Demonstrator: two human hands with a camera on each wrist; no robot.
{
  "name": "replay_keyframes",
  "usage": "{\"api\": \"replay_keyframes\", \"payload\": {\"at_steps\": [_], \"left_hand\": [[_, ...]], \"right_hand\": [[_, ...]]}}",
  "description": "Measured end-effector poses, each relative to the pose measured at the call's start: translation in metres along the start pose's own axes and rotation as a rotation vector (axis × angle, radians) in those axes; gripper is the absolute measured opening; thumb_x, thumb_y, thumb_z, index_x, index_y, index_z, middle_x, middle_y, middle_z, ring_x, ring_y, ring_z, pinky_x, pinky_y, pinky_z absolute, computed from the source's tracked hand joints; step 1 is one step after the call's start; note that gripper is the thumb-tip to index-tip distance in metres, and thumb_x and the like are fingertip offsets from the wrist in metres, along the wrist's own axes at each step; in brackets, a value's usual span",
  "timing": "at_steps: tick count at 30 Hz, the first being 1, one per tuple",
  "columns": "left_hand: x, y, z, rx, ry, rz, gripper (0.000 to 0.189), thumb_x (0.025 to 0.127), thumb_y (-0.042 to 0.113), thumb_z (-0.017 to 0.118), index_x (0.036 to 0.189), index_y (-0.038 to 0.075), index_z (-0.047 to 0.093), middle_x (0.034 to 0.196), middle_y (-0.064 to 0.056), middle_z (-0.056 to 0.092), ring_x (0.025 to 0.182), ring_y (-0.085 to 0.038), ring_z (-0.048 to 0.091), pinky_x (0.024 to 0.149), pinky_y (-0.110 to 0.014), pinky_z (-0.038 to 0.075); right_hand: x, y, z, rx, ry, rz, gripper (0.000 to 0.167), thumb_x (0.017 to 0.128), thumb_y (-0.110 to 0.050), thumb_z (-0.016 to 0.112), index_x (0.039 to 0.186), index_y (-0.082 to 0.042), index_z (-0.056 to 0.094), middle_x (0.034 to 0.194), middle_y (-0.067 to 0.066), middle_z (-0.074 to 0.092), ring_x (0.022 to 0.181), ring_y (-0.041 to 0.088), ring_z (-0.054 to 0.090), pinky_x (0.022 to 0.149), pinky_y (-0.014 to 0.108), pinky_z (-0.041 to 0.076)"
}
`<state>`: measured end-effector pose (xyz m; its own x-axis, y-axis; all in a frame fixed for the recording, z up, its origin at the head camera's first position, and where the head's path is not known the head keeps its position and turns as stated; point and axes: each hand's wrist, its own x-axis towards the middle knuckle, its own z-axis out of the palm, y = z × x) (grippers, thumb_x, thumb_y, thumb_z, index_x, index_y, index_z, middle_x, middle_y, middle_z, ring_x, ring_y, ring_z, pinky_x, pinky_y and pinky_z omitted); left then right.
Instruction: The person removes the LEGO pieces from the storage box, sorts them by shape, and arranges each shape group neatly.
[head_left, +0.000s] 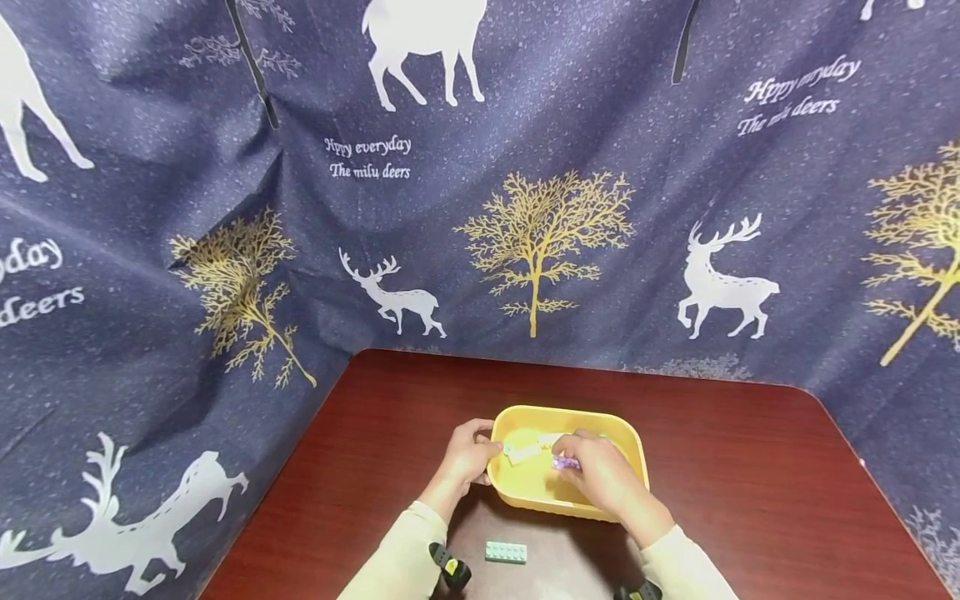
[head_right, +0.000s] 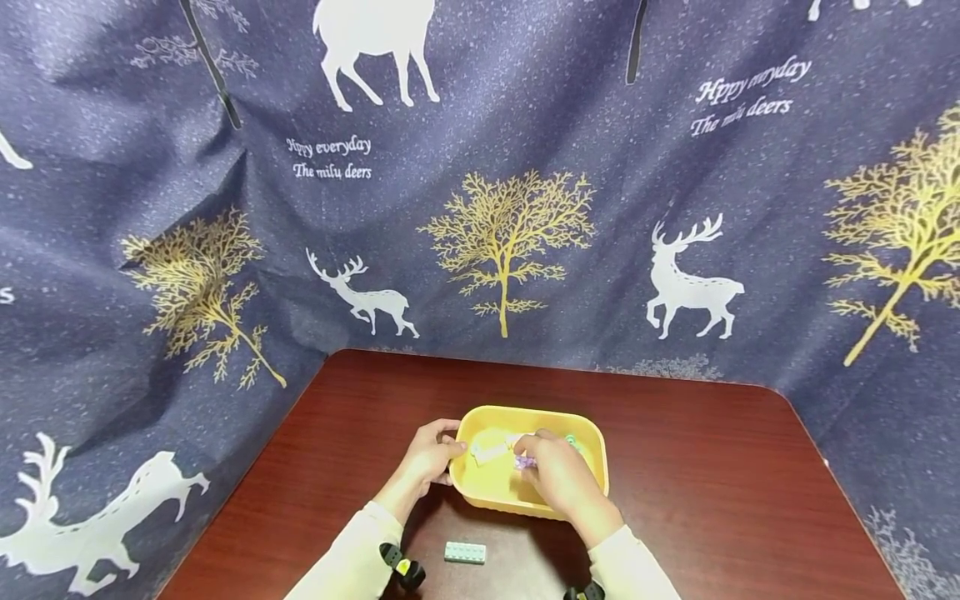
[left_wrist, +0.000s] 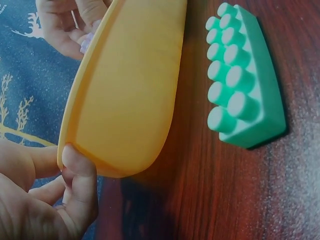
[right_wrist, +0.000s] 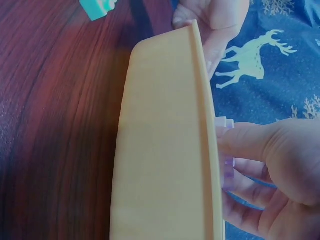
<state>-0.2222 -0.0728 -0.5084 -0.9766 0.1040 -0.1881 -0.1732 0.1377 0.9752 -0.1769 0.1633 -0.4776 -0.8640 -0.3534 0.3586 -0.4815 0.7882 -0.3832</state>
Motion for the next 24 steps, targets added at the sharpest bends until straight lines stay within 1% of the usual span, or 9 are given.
{"api": "replay_keyframes", "payload": {"at_steps": [7, 11, 15, 20, 24], "left_hand": [[0.001, 0.002, 0.0, 0.0, -0.001, -0.017, 0.045, 0.092, -0.001, 0.068, 0.136, -0.002, 0.058, 0.087, -0.007, 0.053, 0.062, -0.021, 0.062, 0.039, -0.021, 0.05], [0.001, 0.003, 0.001, 0.009, 0.003, -0.023, 0.046, 0.091, -0.001, 0.068, 0.136, -0.002, 0.058, 0.088, -0.008, 0.054, 0.064, -0.023, 0.063, 0.039, -0.021, 0.05], [0.0, 0.003, 0.001, 0.022, 0.006, -0.026, 0.046, 0.091, 0.0, 0.068, 0.136, -0.002, 0.059, 0.089, -0.009, 0.055, 0.066, -0.024, 0.064, 0.039, -0.022, 0.051], [0.0, 0.004, 0.001, 0.023, 0.004, -0.022, 0.047, 0.091, -0.001, 0.069, 0.137, -0.002, 0.058, 0.088, -0.009, 0.055, 0.065, -0.024, 0.064, 0.039, -0.022, 0.051], [0.001, 0.002, 0.0, 0.015, 0.007, -0.021, 0.048, 0.091, -0.001, 0.068, 0.137, -0.003, 0.057, 0.088, -0.01, 0.056, 0.063, -0.023, 0.063, 0.038, -0.021, 0.05]], "right_hand": [[-0.004, -0.005, -0.004, 0.0, -0.013, -0.033, 0.028, 0.076, -0.004, 0.087, 0.094, -0.018, 0.072, 0.087, -0.006, 0.065, 0.086, 0.014, 0.067, 0.078, 0.034, 0.06], [-0.009, -0.007, -0.006, 0.006, -0.017, -0.055, 0.027, 0.076, -0.004, 0.087, 0.094, -0.018, 0.072, 0.087, -0.007, 0.065, 0.086, 0.013, 0.066, 0.078, 0.034, 0.06], [-0.016, -0.01, -0.007, 0.008, -0.02, -0.06, 0.028, 0.076, -0.006, 0.087, 0.095, -0.019, 0.072, 0.088, -0.008, 0.066, 0.086, 0.012, 0.066, 0.078, 0.035, 0.06], [-0.023, -0.013, -0.006, 0.018, -0.002, -0.057, 0.028, 0.075, -0.009, 0.089, 0.096, -0.02, 0.073, 0.09, -0.01, 0.066, 0.087, 0.012, 0.065, 0.08, 0.035, 0.06], [-0.028, -0.014, -0.004, 0.017, 0.031, -0.083, 0.03, 0.075, -0.007, 0.089, 0.096, -0.02, 0.072, 0.09, -0.009, 0.065, 0.086, 0.011, 0.064, 0.08, 0.034, 0.06]]}}
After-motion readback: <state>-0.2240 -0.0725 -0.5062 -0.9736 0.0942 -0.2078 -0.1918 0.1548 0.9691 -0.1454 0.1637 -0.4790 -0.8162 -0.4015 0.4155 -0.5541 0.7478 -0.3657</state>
